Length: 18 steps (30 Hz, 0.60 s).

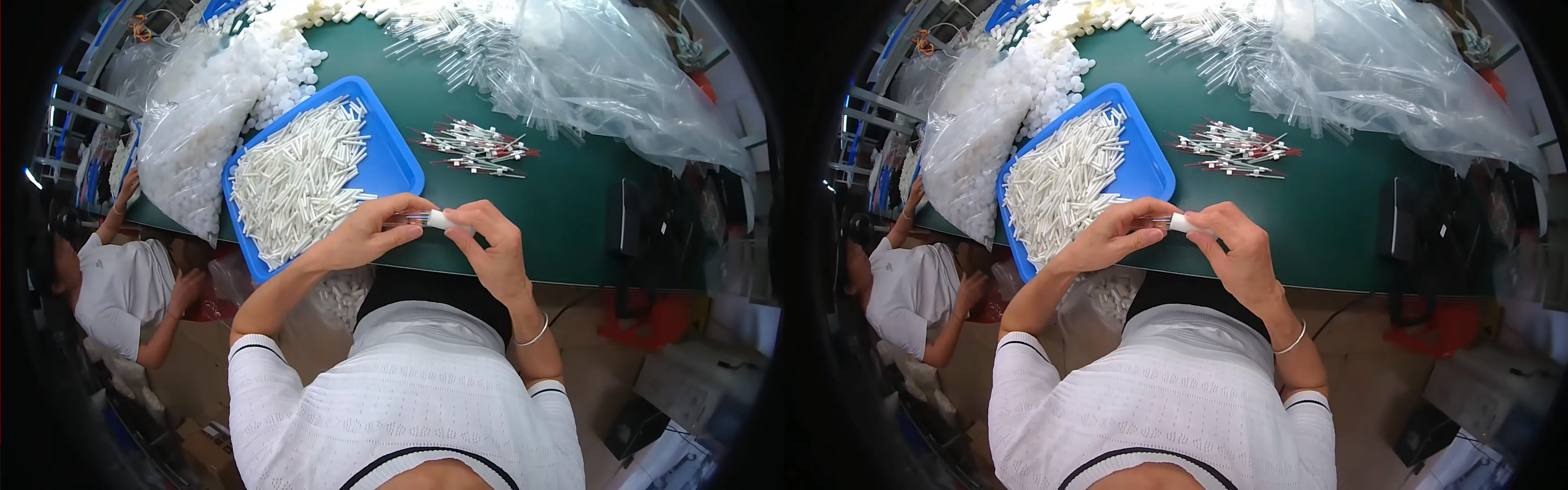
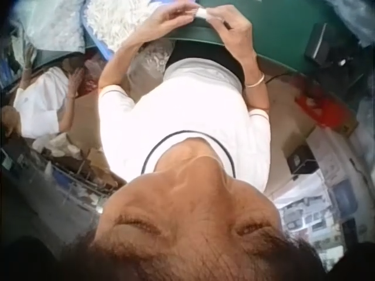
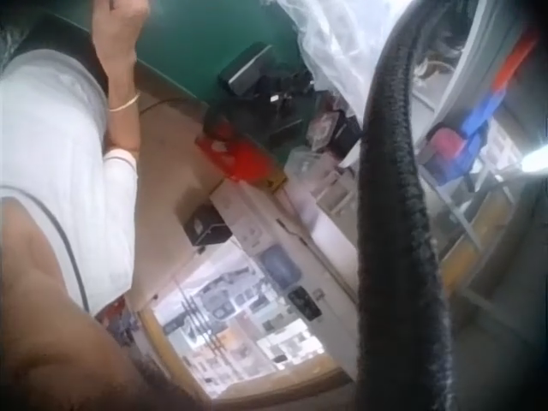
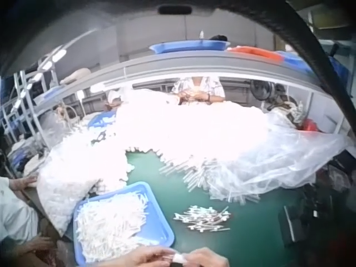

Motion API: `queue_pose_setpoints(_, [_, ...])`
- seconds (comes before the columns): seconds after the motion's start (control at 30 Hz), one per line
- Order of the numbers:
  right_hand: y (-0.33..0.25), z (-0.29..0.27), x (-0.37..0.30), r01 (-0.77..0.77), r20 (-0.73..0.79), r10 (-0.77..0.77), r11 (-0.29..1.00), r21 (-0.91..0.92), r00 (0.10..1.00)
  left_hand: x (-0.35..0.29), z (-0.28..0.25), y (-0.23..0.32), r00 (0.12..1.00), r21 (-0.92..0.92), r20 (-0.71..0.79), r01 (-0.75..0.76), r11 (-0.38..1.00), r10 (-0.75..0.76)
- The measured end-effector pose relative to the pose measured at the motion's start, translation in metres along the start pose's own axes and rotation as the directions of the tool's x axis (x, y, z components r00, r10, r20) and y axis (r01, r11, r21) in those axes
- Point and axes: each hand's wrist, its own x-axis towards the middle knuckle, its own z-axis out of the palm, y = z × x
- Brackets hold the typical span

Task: Assembling small plastic components by inserting pins into housings at a factory workstation.

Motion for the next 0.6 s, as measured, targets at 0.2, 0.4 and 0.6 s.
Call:
queue_pose_setpoints(0.2, [-0.004, -0.002, -0.007, 0.269, 0.149, -0.238, 0.929, -0.254, 0.960, -0.011, 0.021, 0.013, 0.997, 0.334, -0.043, -0.050, 0.941, 0.068])
queue_pose_setpoints(0.4, [0.004, -0.026, -0.014, -0.156, 0.197, 0.129, 0.980, 0.125, 0.972, -0.015, 0.014, 0.013, 1.000, 0.293, 0.011, 0.022, 0.956, -0.026])
queue_pose_setpoints(0.6, [-0.008, -0.006, -0.019, -0.448, 0.328, 0.328, 0.789, 0.421, 0.886, -0.015, 0.034, -0.008, 0.996, 0.023, 0.032, 0.084, 0.996, -0.085])
